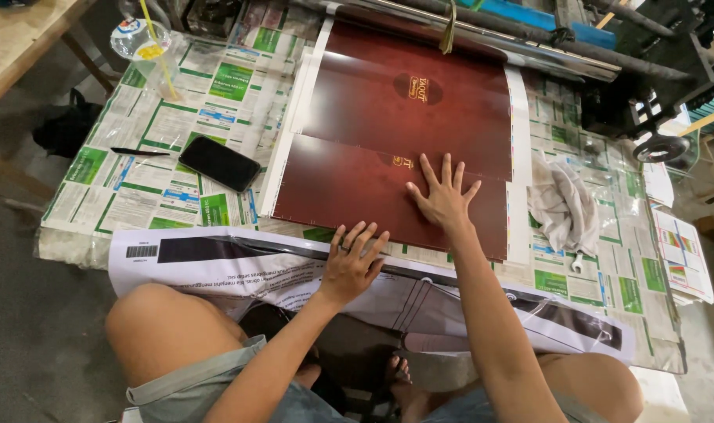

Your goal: The person sits on the floor and repeatedly wipes a reddish-brown rectangular board with a white cloth. They smooth the surface with their hands and wipe it multiple times, occasionally picking up the cloth to continue cleaning.

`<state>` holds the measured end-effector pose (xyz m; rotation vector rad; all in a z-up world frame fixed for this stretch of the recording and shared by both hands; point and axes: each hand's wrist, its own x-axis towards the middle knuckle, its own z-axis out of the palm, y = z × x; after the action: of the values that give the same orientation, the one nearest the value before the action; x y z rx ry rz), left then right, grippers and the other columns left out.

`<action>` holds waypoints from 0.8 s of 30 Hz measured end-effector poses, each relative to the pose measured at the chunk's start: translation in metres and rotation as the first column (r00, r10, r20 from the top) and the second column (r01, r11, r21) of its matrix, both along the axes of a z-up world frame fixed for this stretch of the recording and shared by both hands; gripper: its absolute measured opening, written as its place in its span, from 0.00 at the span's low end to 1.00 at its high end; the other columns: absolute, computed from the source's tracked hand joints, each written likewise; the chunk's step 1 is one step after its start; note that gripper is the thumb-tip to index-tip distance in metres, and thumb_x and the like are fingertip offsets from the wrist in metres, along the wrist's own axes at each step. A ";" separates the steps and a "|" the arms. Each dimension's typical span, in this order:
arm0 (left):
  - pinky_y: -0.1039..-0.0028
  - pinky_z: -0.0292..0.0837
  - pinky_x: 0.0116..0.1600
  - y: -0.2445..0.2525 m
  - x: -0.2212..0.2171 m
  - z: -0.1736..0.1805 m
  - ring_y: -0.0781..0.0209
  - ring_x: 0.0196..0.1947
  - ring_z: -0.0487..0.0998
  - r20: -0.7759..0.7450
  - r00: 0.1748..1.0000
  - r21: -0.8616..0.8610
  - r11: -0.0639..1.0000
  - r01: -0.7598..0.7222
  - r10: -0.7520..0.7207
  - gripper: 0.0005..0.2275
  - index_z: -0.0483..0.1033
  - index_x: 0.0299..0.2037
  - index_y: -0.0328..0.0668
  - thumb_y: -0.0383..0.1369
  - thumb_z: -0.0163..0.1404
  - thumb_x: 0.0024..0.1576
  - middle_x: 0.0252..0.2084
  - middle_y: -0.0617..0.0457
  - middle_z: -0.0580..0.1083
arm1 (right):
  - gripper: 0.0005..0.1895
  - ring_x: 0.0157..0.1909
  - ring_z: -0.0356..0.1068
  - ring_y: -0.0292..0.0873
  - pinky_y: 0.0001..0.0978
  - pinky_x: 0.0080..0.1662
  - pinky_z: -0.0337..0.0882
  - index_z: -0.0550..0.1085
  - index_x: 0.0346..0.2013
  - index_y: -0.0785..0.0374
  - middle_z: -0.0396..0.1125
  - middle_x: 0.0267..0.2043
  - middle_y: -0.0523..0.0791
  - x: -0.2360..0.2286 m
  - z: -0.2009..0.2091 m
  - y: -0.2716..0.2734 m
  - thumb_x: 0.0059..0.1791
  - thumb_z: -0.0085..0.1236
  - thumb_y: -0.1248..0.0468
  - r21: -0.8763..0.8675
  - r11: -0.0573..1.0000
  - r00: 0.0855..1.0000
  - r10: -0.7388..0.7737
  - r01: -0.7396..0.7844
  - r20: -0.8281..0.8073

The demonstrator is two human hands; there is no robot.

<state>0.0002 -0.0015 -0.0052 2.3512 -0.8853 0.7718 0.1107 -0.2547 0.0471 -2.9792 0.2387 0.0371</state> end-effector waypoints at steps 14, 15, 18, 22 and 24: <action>0.51 0.50 0.75 0.000 0.000 0.007 0.52 0.70 0.62 0.002 1.000 -0.020 1.000 -0.013 0.013 0.24 0.68 0.68 0.52 0.41 0.53 0.61 0.66 0.50 0.67 | 0.44 0.81 0.23 0.63 0.82 0.66 0.24 0.43 0.77 0.29 0.26 0.83 0.49 0.011 -0.003 -0.006 0.49 0.38 0.27 0.011 1.000 1.000 0.009 -0.009 0.012; 0.51 0.50 0.75 0.000 -0.001 0.008 0.51 0.70 0.62 -0.001 1.000 -0.024 1.000 -0.012 0.012 0.24 0.69 0.68 0.52 0.41 0.53 0.61 0.66 0.50 0.67 | 0.44 0.80 0.23 0.64 0.82 0.66 0.24 0.43 0.77 0.30 0.26 0.82 0.49 0.013 -0.004 -0.007 0.48 0.38 0.27 0.010 1.000 1.000 0.014 -0.014 0.015; 0.51 0.51 0.74 -0.001 -0.002 0.013 0.51 0.69 0.62 -0.032 0.999 -0.037 0.999 -0.011 0.010 0.22 0.70 0.67 0.51 0.41 0.53 0.61 0.65 0.50 0.67 | 0.45 0.81 0.23 0.63 0.82 0.66 0.24 0.42 0.77 0.30 0.26 0.82 0.50 0.020 0.000 -0.009 0.48 0.38 0.27 0.015 1.000 1.000 0.018 -0.018 0.011; 0.52 0.53 0.74 -0.003 0.007 0.033 0.52 0.67 0.64 -0.143 0.989 0.024 0.999 -0.023 0.026 0.21 0.71 0.67 0.49 0.40 0.53 0.63 0.63 0.51 0.69 | 0.45 0.81 0.22 0.63 0.81 0.66 0.23 0.42 0.77 0.29 0.25 0.82 0.50 0.038 0.002 -0.015 0.48 0.38 0.26 0.023 1.000 1.000 0.018 -0.018 -0.011; 0.50 0.53 0.71 0.003 0.012 0.056 0.49 0.66 0.65 -0.076 0.993 -0.030 0.995 -0.092 0.089 0.21 0.74 0.62 0.44 0.39 0.54 0.58 0.63 0.47 0.71 | 0.46 0.81 0.21 0.63 0.81 0.67 0.23 0.41 0.77 0.29 0.24 0.83 0.49 0.047 0.000 -0.019 0.48 0.37 0.25 0.016 1.000 1.000 0.009 -0.008 -0.025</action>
<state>0.0121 0.0010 0.0506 2.3876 -0.7332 0.7237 0.1574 -0.2733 0.0474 -2.9656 0.2274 0.0766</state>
